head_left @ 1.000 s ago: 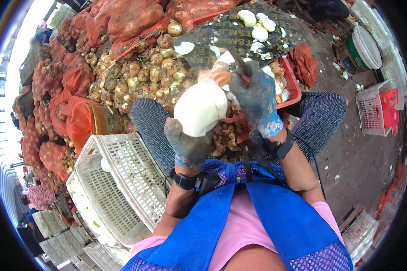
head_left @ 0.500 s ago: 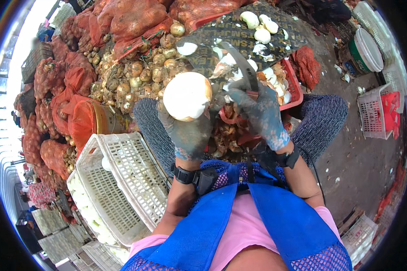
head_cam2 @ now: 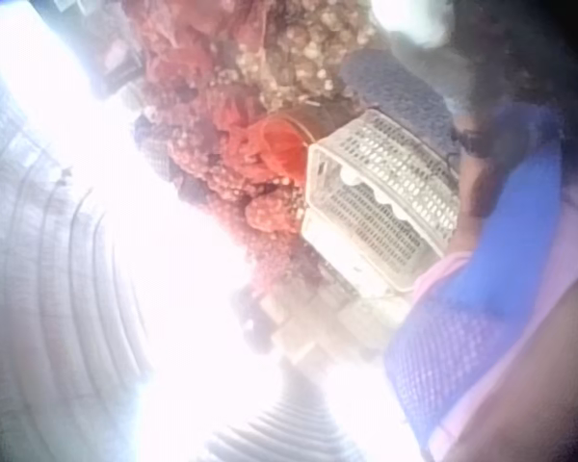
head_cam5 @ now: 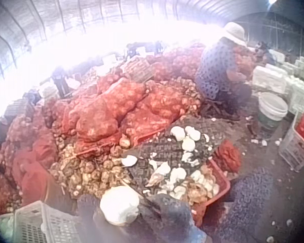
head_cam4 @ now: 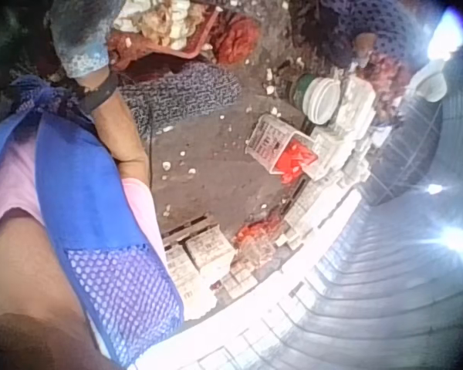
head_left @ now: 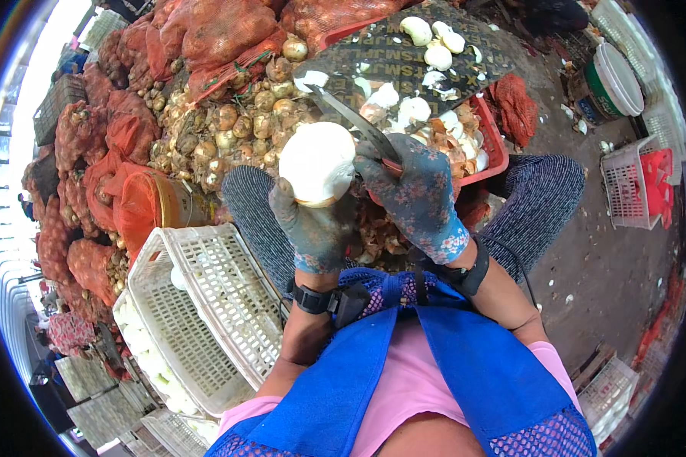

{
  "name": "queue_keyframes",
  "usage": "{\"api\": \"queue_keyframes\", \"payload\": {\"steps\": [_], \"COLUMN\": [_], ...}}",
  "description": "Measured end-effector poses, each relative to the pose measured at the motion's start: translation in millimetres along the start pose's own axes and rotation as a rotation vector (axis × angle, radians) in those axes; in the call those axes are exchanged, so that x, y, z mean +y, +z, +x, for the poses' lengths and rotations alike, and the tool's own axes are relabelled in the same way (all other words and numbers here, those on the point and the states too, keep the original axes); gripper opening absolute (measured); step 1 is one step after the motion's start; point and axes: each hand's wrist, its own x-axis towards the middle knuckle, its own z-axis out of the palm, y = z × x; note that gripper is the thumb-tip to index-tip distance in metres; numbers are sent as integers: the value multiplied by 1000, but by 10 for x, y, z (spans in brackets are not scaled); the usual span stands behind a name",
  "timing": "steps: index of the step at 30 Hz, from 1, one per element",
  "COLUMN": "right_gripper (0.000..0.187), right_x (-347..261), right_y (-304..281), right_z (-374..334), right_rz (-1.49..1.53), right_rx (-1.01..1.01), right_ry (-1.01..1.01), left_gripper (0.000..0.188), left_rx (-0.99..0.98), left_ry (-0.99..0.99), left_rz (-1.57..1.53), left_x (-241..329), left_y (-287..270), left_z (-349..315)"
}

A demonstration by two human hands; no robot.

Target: Peeling onions using a knife in a processing facility.

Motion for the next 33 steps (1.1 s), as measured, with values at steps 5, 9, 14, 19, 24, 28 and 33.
{"api": "queue_keyframes", "payload": {"steps": [5,9,14,19,24,28,33], "right_gripper": [21,21,20,17,26,43,48], "right_x": [27,217,196,286,260,61,56], "right_y": [84,147,-26,10,46,-29,26], "right_z": [2,22,3,-23,-68,-16,38], "right_rz": [-101,38,1201,1392,1341,936,1079], "right_rx": [91,190,-61,43,-33,-320,-198], "right_ry": [-48,-74,688,919,1031,821,786], "left_gripper": [69,71,73,74,96,86,77], "left_rx": [41,-27,-288,-45,-142,-171,-202], "left_ry": [94,18,-10,634,821,497,-38], "left_rz": [110,72,50,1480,1382,945,211], "left_x": [-5,-10,-10,-78,75,117,133], "left_y": [-5,6,-256,-238,-220,-261,-234], "left_z": [-18,-61,10,-63,30,29,21]}}
